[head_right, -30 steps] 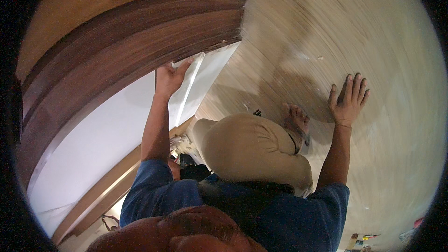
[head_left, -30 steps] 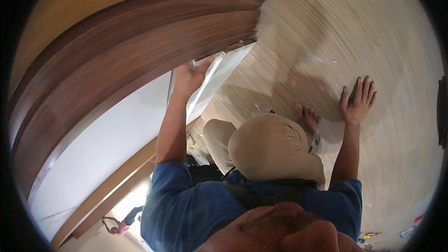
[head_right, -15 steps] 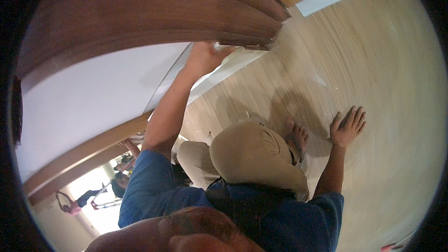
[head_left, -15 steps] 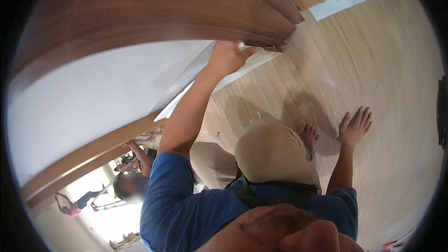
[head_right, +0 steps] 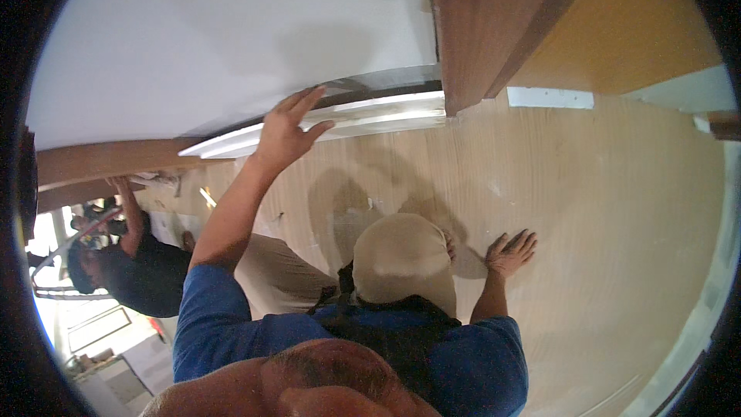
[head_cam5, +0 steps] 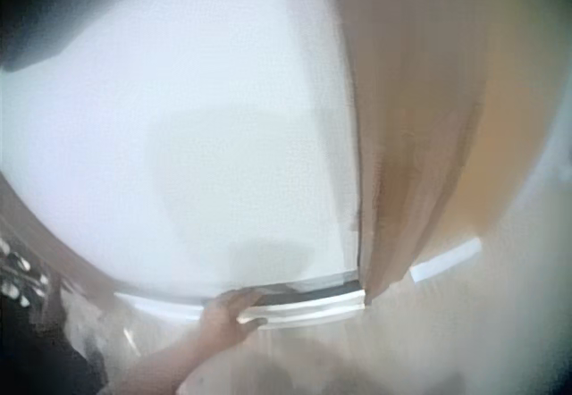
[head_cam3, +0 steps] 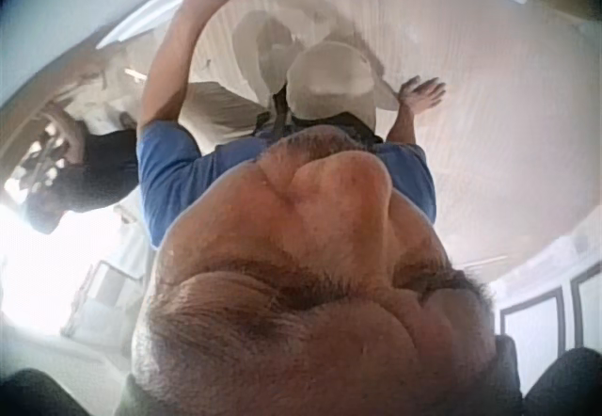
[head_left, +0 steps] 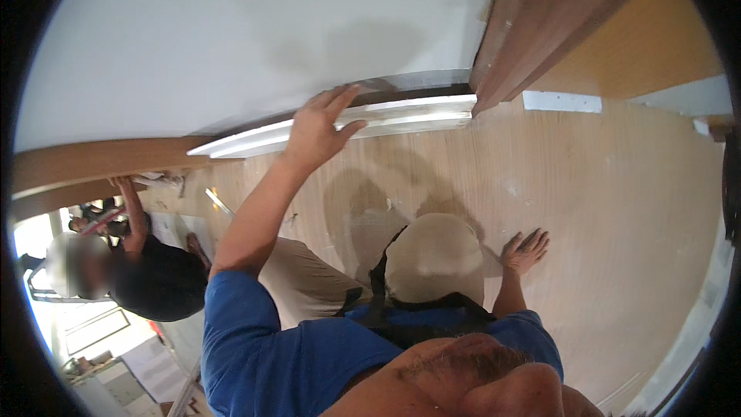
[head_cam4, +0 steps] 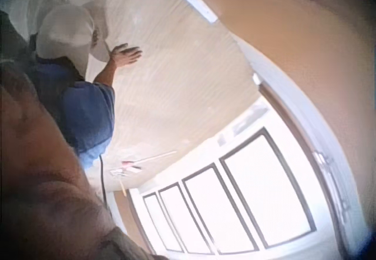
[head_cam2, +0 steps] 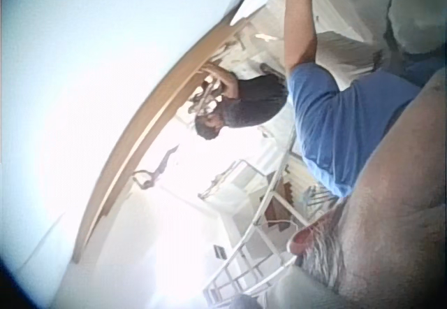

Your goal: The person fits a white skirting board into a corner, removes it, and then measures and marks it on the floor using a tape measure and marker. The person handles the skirting board, tape measure, and marker.

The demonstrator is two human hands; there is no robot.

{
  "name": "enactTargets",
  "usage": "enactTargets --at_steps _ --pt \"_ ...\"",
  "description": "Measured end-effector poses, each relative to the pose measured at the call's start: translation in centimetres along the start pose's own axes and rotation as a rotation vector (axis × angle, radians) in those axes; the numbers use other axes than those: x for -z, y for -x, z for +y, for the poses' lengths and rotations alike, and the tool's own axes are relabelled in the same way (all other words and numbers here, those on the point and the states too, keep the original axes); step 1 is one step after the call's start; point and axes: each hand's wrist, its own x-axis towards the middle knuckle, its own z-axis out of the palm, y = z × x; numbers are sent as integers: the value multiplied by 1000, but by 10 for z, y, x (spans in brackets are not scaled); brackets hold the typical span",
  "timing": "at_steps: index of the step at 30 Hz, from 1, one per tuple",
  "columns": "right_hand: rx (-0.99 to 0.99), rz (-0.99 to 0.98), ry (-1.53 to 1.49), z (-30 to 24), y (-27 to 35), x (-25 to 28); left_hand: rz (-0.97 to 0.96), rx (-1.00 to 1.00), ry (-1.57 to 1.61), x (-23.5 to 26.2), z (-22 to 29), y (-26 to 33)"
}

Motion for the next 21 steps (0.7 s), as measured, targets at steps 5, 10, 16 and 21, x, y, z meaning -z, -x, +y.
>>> enactTargets --at_steps 5,10,16,21 --pt "-45 28 -301 -20 -20 16 65 117 -75 19 -46 54" --pt "239 88 -636 -119 -59 42 83 184 -113 17 -83 87" --pt "336 19 -1055 -247 -83 99 69 296 -156 28 -98 102" --pt "296 -23 -1249 -289 -96 151 131 265 -190 21 -109 109"
